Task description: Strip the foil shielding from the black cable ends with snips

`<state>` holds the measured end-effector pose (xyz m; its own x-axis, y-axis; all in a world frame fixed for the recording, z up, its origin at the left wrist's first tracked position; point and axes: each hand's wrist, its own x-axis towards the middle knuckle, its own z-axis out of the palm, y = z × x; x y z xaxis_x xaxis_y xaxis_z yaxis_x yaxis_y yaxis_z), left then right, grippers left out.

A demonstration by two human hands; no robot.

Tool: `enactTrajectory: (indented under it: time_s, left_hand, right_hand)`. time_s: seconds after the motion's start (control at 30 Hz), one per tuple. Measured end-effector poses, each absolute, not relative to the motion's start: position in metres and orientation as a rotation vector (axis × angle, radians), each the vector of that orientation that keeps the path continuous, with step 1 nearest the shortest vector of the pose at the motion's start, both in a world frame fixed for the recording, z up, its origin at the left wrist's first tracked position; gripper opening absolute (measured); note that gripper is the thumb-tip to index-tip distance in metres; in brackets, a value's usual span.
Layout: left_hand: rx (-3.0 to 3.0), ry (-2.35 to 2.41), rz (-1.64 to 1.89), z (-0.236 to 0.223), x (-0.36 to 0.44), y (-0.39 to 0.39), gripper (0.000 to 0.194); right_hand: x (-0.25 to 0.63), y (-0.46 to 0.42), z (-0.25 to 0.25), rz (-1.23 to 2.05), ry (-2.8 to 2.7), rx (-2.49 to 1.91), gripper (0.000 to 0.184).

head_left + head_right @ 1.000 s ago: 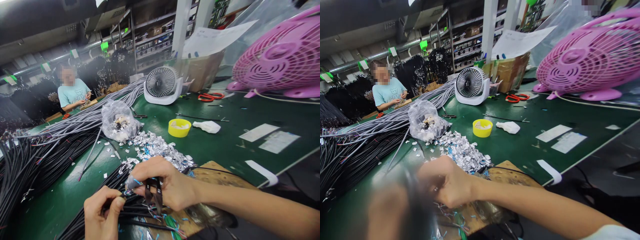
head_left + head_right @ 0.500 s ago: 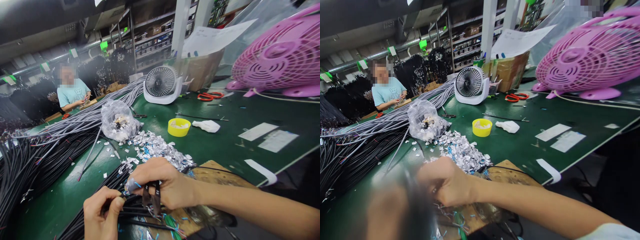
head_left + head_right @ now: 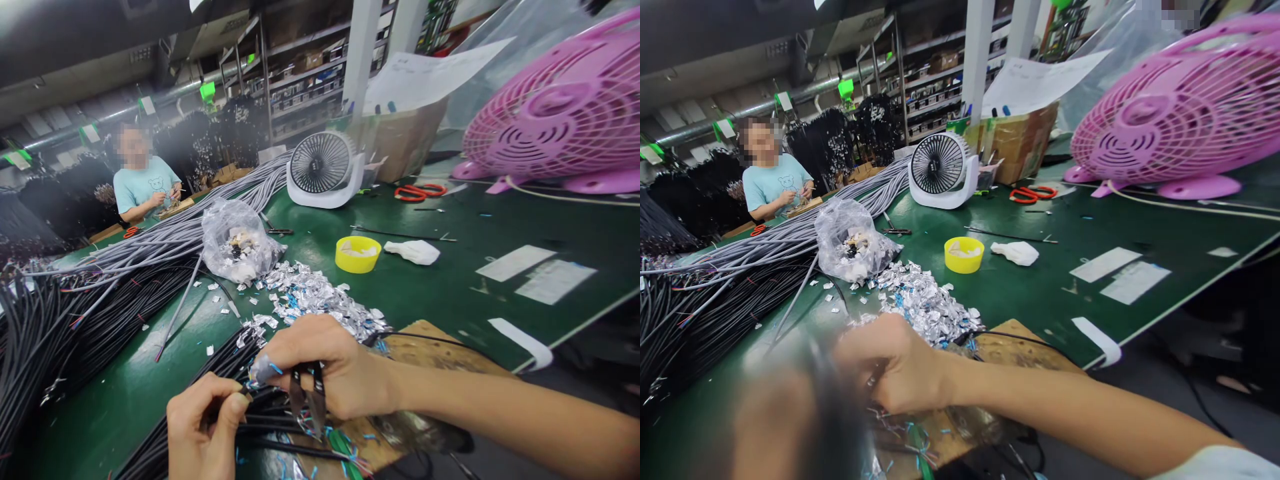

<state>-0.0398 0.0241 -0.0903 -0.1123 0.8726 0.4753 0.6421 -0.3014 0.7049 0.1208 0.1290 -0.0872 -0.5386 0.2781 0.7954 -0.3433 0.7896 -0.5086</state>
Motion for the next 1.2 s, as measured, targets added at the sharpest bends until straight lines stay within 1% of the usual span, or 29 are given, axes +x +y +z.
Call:
enactTrajectory:
  time_s: [0.1, 0.3, 0.4, 0.47, 0.6, 0.83, 0.97, 1.07, 1.2]
  left_hand:
    - [1.927, 1.671, 1.361, -0.091, -0.040, 0.024, 0.024]
    - [1.973, 1.630, 1.340, -0.096, -0.041, 0.023, 0.023]
    - [1.982, 1.625, 1.339, -0.097, -0.042, 0.023, 0.023]
    - [1.980, 1.626, 1.340, -0.097, -0.042, 0.023, 0.023]
    - [1.965, 1.627, 1.338, -0.096, -0.043, 0.024, 0.024]
    - [1.901, 1.671, 1.312, -0.097, -0.041, 0.025, 0.026]
    - [1.863, 1.704, 1.284, -0.098, -0.043, 0.026, 0.029]
    - [1.853, 1.744, 1.242, -0.098, -0.044, 0.026, 0.032]
    - [1.878, 1.851, 1.124, -0.099, -0.045, 0.031, 0.038]
  right_hand:
    - [0.121, 0.129, -0.085, 0.857, -2.001, -0.005, 0.012]
    - [0.120, 0.129, -0.083, 1.255, -1.991, -0.131, 0.010]
    - [0.119, 0.129, -0.081, 1.343, -1.965, -0.127, 0.009]
    - [0.120, 0.129, -0.080, 1.296, -1.982, -0.091, 0.010]
    - [0.119, 0.129, -0.082, 1.095, -2.037, -0.029, 0.010]
    - [0.120, 0.129, -0.086, 0.854, -2.053, -0.025, 0.014]
    - [0.120, 0.130, -0.087, 0.849, -2.005, -0.038, 0.021]
    - [0.119, 0.135, -0.086, 0.851, -1.933, -0.100, 0.021]
    - [0.117, 0.144, -0.085, 0.886, -1.819, -0.297, 0.016]
